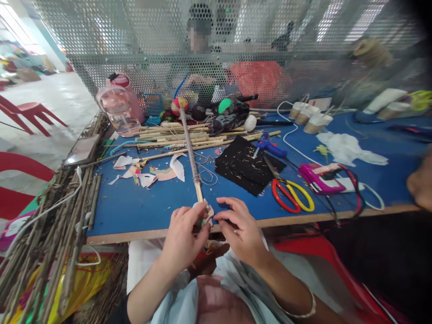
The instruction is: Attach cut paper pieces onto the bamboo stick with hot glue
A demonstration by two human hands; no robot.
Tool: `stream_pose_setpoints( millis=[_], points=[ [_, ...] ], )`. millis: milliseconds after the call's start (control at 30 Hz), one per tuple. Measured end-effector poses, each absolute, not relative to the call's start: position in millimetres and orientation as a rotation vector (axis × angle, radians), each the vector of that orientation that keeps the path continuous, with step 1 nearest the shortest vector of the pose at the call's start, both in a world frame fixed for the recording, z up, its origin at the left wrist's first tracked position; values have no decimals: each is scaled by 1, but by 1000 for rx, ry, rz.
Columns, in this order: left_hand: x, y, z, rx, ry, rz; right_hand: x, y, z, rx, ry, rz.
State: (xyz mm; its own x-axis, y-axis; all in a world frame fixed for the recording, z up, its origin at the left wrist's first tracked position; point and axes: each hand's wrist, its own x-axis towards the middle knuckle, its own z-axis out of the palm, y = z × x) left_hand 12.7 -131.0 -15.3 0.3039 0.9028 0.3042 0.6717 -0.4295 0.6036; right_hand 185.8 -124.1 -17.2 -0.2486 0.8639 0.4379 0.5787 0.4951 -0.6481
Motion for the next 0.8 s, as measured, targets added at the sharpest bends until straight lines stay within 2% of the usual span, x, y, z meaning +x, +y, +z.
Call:
stream_pose_setpoints(
  millis=[233, 433, 533, 633, 800],
  points=[
    [7, -132, -14, 2168, 1314, 938, 193, -139, -32, -1116, -2221, 185],
    [11, -131, -19, 2228, 1276, 945, 179, -140, -17, -1264, -2400, 27],
    [7, -135, -25, 2165, 1338, 1120, 175, -136, -13, -1237, -2427, -7],
    [-4, -143, -28, 2042, 1633, 1312, 177, -134, -16, -1204, -2377, 56],
    [-9, -154, -19, 2167, 1956, 943, 177, -135, -27, -1189, -2216, 108]
  ],
)
